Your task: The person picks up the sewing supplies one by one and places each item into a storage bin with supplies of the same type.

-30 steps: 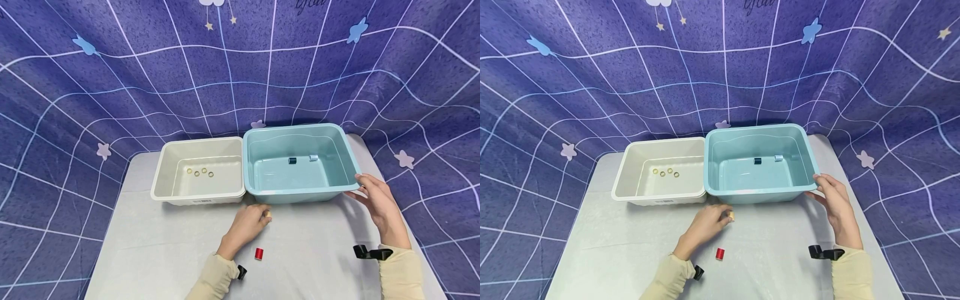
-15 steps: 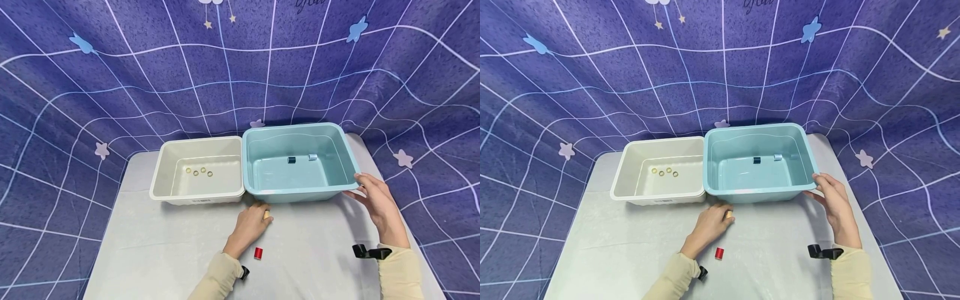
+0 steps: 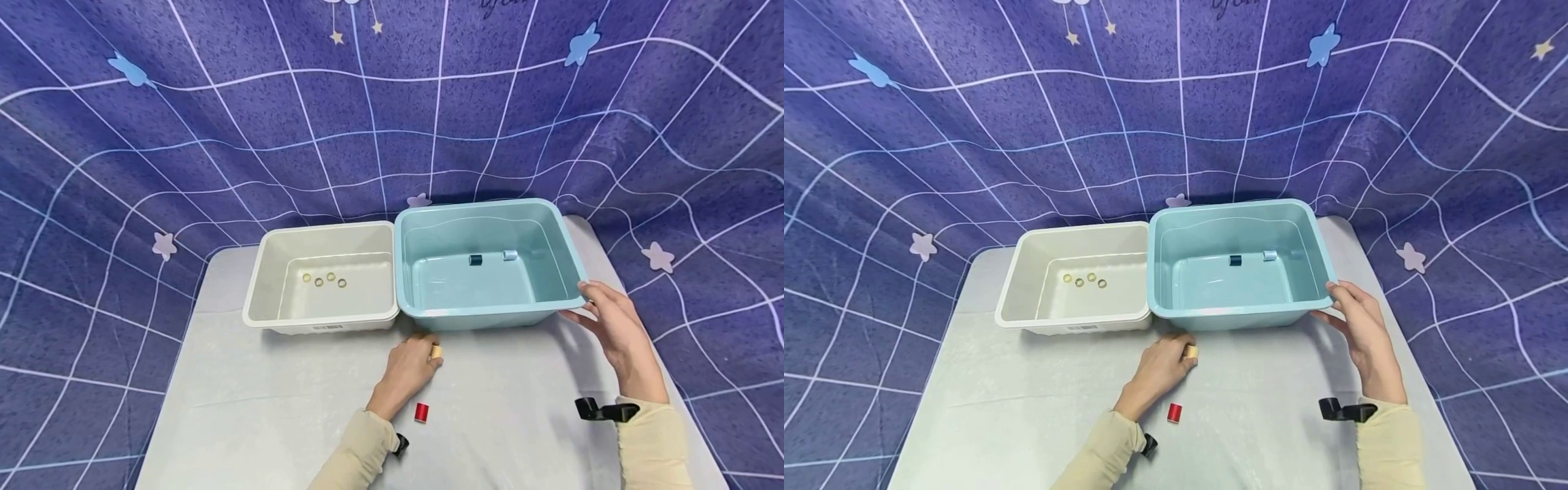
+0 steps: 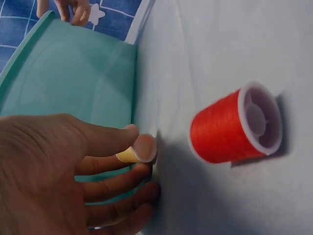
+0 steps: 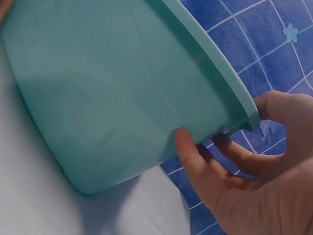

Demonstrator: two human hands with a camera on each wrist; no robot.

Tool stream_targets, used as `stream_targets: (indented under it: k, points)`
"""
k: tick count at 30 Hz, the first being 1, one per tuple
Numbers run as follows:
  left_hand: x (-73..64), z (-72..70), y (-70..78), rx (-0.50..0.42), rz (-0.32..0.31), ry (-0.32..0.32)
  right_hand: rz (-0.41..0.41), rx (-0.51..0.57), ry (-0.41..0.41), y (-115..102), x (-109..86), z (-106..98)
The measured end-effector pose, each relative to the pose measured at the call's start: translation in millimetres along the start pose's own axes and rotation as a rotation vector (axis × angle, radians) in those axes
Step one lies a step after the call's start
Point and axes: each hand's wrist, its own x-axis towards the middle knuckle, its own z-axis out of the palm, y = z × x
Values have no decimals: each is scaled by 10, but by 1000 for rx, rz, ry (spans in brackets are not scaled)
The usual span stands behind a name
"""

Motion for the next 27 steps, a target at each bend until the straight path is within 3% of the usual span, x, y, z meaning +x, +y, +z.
stream_targets:
  k: [16, 23, 27]
  points:
    - [-15, -65, 72, -94, 42, -38, -11, 15, -10, 9, 0, -8]
    - [-42, -226, 168, -139, 124, -61, -6, 8, -6, 3, 6, -5]
    - [-69, -364, 230, -180, 210, -137, -4, 7, -5, 5, 8, -7]
